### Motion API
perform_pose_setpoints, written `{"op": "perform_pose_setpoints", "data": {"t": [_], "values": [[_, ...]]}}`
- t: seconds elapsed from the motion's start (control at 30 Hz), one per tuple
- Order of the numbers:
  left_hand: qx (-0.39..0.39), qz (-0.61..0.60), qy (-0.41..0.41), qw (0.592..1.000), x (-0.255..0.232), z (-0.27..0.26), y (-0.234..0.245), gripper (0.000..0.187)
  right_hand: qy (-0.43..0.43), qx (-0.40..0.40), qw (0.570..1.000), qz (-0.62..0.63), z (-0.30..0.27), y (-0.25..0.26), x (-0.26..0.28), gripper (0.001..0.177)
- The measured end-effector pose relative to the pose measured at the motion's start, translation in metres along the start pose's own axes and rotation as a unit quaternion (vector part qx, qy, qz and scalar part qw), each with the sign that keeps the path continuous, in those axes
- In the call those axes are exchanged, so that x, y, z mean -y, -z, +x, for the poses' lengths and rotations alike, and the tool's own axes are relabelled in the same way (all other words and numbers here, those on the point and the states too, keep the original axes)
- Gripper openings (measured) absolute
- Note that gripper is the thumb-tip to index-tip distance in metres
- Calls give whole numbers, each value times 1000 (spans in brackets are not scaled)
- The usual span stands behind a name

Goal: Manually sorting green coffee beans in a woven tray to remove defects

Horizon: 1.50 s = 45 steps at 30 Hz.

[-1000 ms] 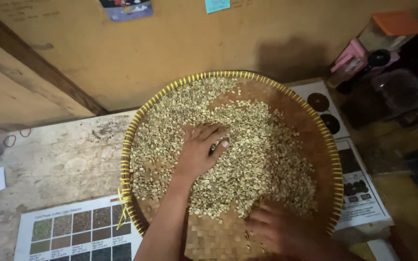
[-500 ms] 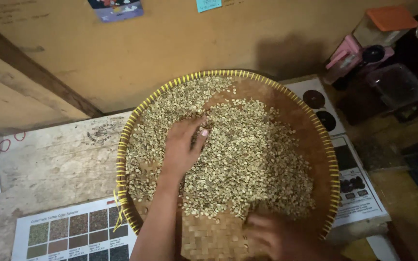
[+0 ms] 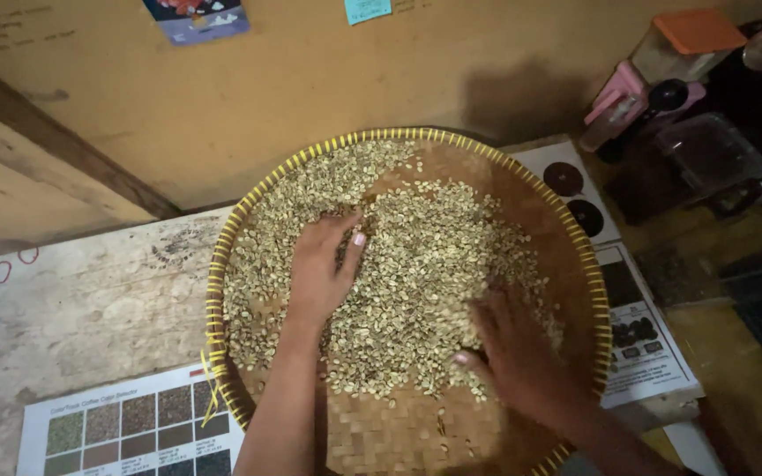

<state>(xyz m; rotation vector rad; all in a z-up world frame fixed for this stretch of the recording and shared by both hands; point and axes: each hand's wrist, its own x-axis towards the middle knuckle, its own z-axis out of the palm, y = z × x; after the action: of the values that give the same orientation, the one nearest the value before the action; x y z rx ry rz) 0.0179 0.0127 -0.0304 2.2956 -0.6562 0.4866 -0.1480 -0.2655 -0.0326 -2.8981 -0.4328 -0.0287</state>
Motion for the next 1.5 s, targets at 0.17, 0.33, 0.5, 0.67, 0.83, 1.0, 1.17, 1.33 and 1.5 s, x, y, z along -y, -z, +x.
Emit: {"op": "perform_pose_setpoints", "data": {"t": [0.17,0.33,0.5,0.67,0.83,1.0,1.17,1.33,1.5], "values": [[-25,3,-26,999,7,-1,-2,31,94,62,993,48,-4,5,19,61],[-33,10,-32,999,5,-1,-4,31,38,4,984,176,-5,33,3,38],[-53,-56,-85,993,-46,14,5,27,-68,-33,976,204,-17,28,-34,42],[121,-25,-207,970,-94,-6,-22,44,-45,-129,982,133,-11,20,-39,33],[188,7,-139,972,-72,-4,-16,35,6,-123,986,111,-3,22,-35,28],[178,75,-75,978,-35,-4,-4,44,0,-107,986,128,-6,25,-39,29],[74,92,-48,992,-8,-9,-1,40,-82,-85,989,83,-1,30,-59,31],[5,59,-70,996,-11,2,5,27,-122,32,974,186,16,61,-31,39],[-33,26,-60,997,13,-1,0,22,-73,-32,991,107,28,33,-54,27]]}}
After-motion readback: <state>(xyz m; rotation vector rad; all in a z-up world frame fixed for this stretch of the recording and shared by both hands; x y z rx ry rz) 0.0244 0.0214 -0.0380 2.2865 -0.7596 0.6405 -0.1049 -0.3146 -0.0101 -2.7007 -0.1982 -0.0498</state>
